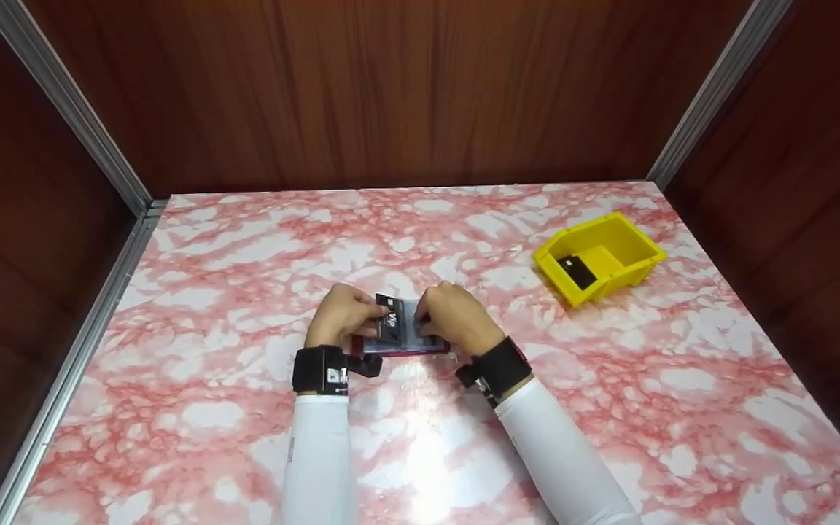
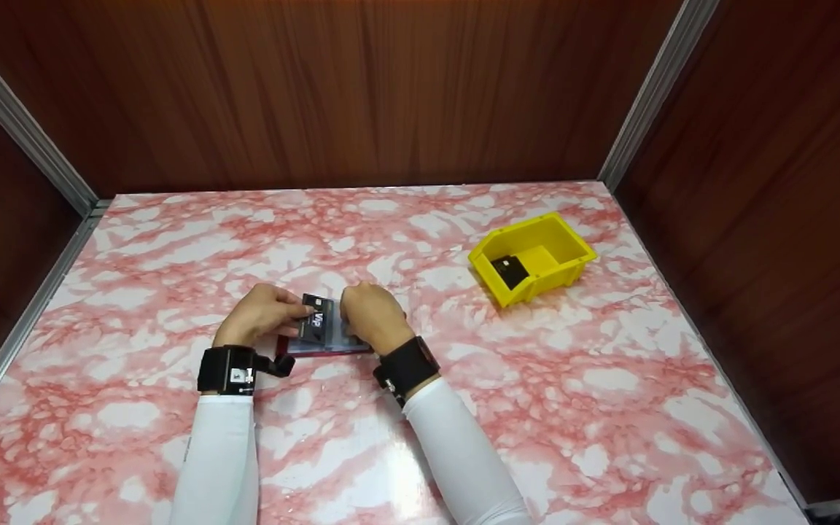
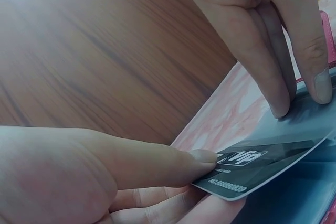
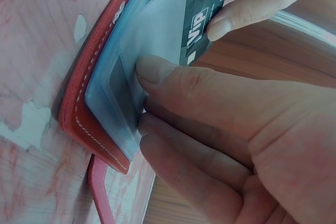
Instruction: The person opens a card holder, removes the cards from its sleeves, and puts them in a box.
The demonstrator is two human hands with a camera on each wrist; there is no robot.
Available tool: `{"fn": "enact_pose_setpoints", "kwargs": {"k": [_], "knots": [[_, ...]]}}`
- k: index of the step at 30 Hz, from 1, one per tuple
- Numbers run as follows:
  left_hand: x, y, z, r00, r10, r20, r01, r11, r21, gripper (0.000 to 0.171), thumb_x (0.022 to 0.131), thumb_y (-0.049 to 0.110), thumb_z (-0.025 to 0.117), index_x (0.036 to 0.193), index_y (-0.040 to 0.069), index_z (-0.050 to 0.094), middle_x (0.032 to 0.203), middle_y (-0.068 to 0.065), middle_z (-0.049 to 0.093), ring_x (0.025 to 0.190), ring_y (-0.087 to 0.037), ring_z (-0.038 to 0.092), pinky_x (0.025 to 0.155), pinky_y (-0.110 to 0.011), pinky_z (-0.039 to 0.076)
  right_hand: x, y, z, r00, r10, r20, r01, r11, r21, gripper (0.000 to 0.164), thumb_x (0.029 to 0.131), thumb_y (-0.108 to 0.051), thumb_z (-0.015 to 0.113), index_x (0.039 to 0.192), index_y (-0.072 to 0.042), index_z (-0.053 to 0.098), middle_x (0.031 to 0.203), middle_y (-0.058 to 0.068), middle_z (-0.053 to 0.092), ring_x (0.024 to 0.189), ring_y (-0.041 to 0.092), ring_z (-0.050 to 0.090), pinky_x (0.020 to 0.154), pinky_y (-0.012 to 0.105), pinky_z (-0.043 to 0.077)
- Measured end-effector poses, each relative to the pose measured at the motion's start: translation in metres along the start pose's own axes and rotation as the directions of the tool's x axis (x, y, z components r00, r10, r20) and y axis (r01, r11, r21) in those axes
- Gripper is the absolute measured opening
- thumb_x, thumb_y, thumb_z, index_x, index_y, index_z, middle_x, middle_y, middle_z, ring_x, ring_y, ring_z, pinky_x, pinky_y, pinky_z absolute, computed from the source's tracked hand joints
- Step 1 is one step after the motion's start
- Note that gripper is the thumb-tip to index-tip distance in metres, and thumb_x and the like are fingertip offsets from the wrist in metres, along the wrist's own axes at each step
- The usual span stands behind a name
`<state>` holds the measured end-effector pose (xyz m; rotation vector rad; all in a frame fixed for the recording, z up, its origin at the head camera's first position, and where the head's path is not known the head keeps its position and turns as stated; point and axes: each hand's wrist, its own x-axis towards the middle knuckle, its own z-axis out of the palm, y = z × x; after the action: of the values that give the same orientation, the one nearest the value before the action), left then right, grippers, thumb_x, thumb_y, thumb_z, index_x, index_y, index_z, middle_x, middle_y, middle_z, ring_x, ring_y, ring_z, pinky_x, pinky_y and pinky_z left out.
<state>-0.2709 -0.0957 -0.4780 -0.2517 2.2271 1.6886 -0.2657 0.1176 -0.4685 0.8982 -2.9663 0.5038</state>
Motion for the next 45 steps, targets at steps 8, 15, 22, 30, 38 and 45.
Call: {"fn": "enact_pose_setpoints", "kwargs": {"k": [8,15,22,30,38,45], "knots": [[-0.001,0.001,-0.003,1.0,-0.002,0.006,0.002,1.0,0.003,0.026,0.097,0.004,0.078,0.118,-0.011,0.072,0.107,-0.017,0.074,0.066,-0.012,0.073,0.062,-0.021,0.065,0.0,0.0,-0.002,1.0,0.005,0.003,-0.005,1.0,-0.009,0.009,0.081,-0.011,0.094,0.087,-0.011,0.087,0.088,0.007,0.083,0.08,0.027,0.075,0.079,0.045,0.064],[0.002,0.001,-0.006,1.0,-0.007,0.007,0.007,1.0,0.002,0.029,0.096,0.004,0.078,0.12,-0.012,0.072,0.098,-0.014,0.073,0.06,-0.009,0.071,0.058,-0.019,0.063,0.0,-0.001,-0.003,1.0,0.007,0.01,-0.007,1.0,-0.023,0.009,0.08,-0.009,0.093,0.087,-0.011,0.087,0.088,0.007,0.083,0.081,0.026,0.072,0.078,0.045,0.063],[0.0,0.002,-0.012,1.0,-0.012,0.003,0.012,1.0,-0.001,0.034,0.097,0.005,0.078,0.125,-0.012,0.069,0.099,-0.014,0.073,0.06,-0.009,0.07,0.059,-0.02,0.063,0.001,0.0,-0.004,1.0,0.008,0.015,-0.008,1.0,-0.012,0.009,0.081,-0.009,0.093,0.088,-0.011,0.087,0.089,0.006,0.083,0.081,0.024,0.072,0.079,0.044,0.063],[-0.003,0.002,-0.015,0.999,0.02,-0.037,-0.022,0.998,-0.051,0.031,0.098,0.005,0.077,0.124,-0.011,0.068,0.101,-0.013,0.069,0.067,-0.012,0.072,0.065,-0.022,0.066,0.0,0.001,-0.003,0.999,0.006,0.036,-0.006,1.0,-0.007,0.01,0.082,-0.01,0.093,0.089,-0.011,0.087,0.089,0.006,0.083,0.081,0.023,0.071,0.081,0.044,0.064],[-0.004,0.005,-0.013,0.996,0.076,-0.052,-0.08,0.993,-0.084,0.033,0.099,0.008,0.078,0.125,-0.009,0.068,0.109,-0.016,0.072,0.066,-0.013,0.071,0.067,-0.027,0.068,-0.001,0.002,-0.004,0.998,-0.014,0.057,0.014,1.0,-0.001,0.008,0.086,-0.007,0.09,0.093,-0.008,0.087,0.091,0.007,0.084,0.085,0.025,0.072,0.091,0.046,0.063],[-0.003,0.007,-0.012,0.991,0.126,-0.051,-0.132,0.983,-0.124,0.027,0.099,0.008,0.078,0.119,-0.007,0.07,0.104,-0.011,0.074,0.071,-0.014,0.072,0.069,-0.03,0.069,-0.002,0.003,-0.007,0.998,-0.033,0.057,0.033,0.999,-0.001,0.007,0.09,-0.009,0.087,0.097,-0.008,0.087,0.094,0.006,0.084,0.088,0.025,0.073,0.092,0.046,0.061]]}}
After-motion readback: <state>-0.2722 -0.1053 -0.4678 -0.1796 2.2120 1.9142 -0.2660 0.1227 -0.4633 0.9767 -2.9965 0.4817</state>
